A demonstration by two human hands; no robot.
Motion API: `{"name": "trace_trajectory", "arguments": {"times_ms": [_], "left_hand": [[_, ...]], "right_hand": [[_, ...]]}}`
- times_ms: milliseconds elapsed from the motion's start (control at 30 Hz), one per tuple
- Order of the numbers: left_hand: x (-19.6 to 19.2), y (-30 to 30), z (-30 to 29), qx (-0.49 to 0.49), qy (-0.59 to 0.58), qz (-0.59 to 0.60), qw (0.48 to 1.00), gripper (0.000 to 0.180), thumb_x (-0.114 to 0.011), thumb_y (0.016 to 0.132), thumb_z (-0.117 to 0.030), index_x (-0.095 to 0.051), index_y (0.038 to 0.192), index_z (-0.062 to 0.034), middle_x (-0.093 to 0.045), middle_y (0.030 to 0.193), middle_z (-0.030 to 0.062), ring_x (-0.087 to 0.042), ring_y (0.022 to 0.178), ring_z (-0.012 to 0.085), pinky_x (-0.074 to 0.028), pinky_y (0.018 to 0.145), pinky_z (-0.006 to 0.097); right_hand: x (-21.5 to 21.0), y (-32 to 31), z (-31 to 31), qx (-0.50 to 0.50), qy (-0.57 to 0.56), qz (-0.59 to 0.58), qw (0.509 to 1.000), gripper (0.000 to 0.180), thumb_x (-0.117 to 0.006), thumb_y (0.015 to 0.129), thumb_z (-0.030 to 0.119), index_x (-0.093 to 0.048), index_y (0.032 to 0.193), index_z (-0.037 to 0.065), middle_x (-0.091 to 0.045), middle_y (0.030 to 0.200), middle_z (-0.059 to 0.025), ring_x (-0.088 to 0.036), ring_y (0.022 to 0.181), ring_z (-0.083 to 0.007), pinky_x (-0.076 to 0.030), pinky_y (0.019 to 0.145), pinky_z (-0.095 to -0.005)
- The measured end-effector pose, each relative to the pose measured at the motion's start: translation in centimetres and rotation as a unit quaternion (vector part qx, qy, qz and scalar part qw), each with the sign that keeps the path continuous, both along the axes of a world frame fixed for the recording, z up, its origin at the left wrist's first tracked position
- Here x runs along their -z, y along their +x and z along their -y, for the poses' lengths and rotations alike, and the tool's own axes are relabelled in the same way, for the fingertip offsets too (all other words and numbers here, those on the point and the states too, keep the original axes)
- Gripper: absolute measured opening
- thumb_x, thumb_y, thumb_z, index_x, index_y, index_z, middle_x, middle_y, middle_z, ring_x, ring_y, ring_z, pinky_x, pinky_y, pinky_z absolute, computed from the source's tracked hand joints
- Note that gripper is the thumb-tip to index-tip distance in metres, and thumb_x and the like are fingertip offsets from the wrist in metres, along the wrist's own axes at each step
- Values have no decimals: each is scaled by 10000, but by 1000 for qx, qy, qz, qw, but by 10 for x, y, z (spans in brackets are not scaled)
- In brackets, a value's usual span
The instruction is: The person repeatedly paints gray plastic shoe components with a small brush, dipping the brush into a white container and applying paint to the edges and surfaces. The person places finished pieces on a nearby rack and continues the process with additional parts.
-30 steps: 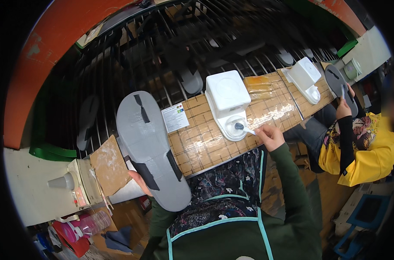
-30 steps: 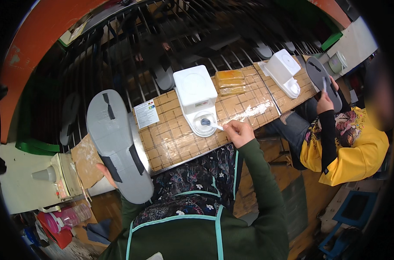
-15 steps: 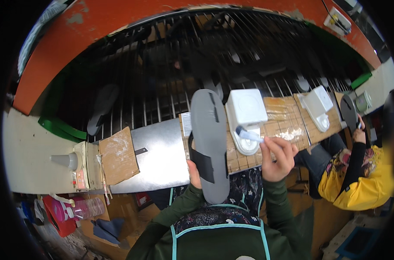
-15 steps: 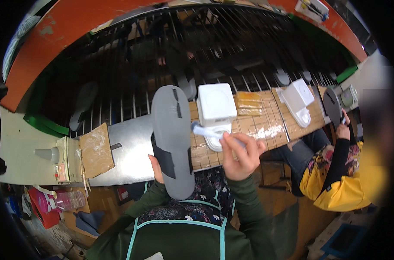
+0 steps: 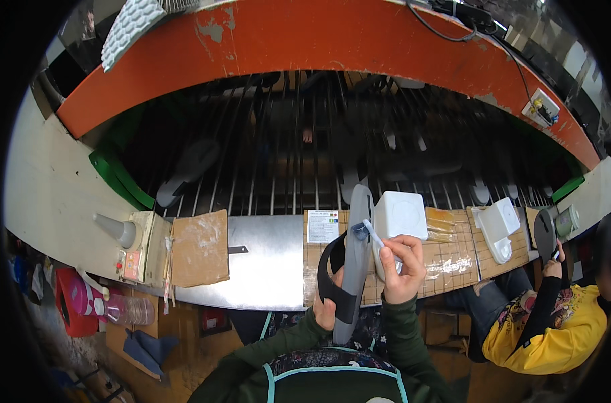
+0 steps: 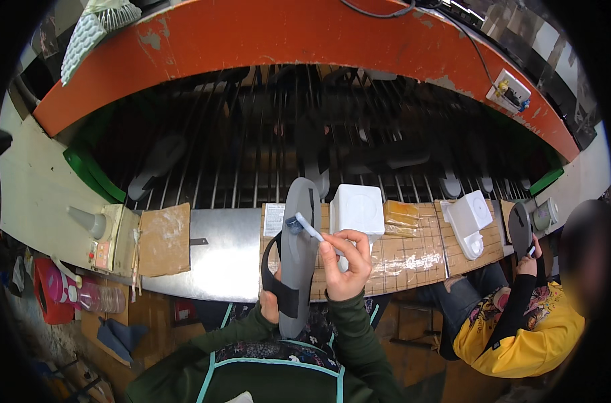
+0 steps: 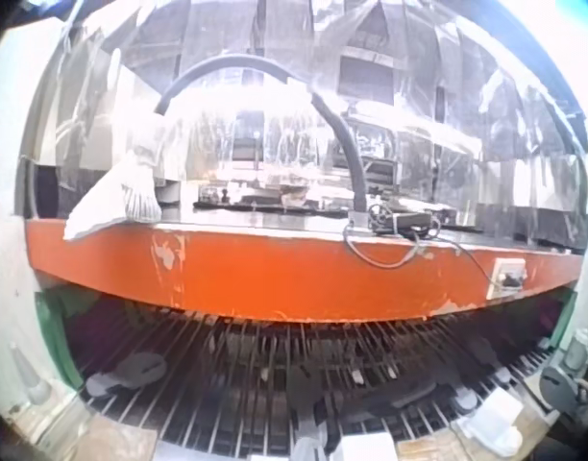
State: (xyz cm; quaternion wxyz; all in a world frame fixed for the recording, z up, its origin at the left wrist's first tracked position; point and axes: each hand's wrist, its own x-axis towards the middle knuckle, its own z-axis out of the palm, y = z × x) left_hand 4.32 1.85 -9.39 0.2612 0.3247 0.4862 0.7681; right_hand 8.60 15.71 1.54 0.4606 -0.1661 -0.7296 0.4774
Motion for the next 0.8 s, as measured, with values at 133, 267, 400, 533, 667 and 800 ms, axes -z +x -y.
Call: {"name": "trace_trajectory", "arguments": {"times_ms": [133,267,400,533,667,800], "left_hand": [[1,-7,4,-2,10,-56,998,1018,-368,854,-739,-234,1427,92,-414,1377,175,-458,1220,225,-386,997,340],[-6,-14,3,6,50,-94,994,903,-379,888,-675,-289,1418,51,-342,1433,225,-376,1303,285,-303,1058,364],[-7,-21,5,31,111,-140,983,582,-386,962,-536,-404,1433,-194,-229,1509,258,-232,1406,372,-173,1132,433],[-6,-24,7,31,110,-134,984,534,-394,972,-506,-443,1411,-205,-233,1505,266,-232,1404,390,-184,1127,451],[-10,-31,7,11,130,-211,969,546,-390,966,-517,-455,1403,-196,-263,1486,280,-249,1393,404,-205,1115,481],[-14,-39,11,10,88,-259,962,593,-374,944,-577,-426,1421,-229,-282,1474,287,-262,1386,408,-220,1106,496]], "right_hand": [[-5,-10,-14,-13,-15,-15,1000,119,-673,828,27,-703,936,-12,-549,950,-69,-558,784,-123,-466,651,-237],[-13,-15,-28,-20,-15,-11,1000,123,-677,829,39,-707,939,-8,-550,936,-58,-561,795,-122,-473,673,-234],[-19,-17,-40,-9,12,0,1000,122,-683,833,52,-709,938,-3,-543,933,-52,-540,787,-103,-455,623,-220],[-24,-17,-51,4,89,1,996,124,-699,818,41,-712,936,5,-542,935,-52,-522,743,-91,-426,568,-198],[-28,-12,-58,-39,99,1,994,134,-708,802,26,-716,935,15,-548,944,-54,-520,718,-86,-417,549,-191],[-31,-2,-61,-55,105,44,992,138,-696,803,39,-708,934,0,-551,954,-82,-547,804,-134,-450,646,-233]]}}
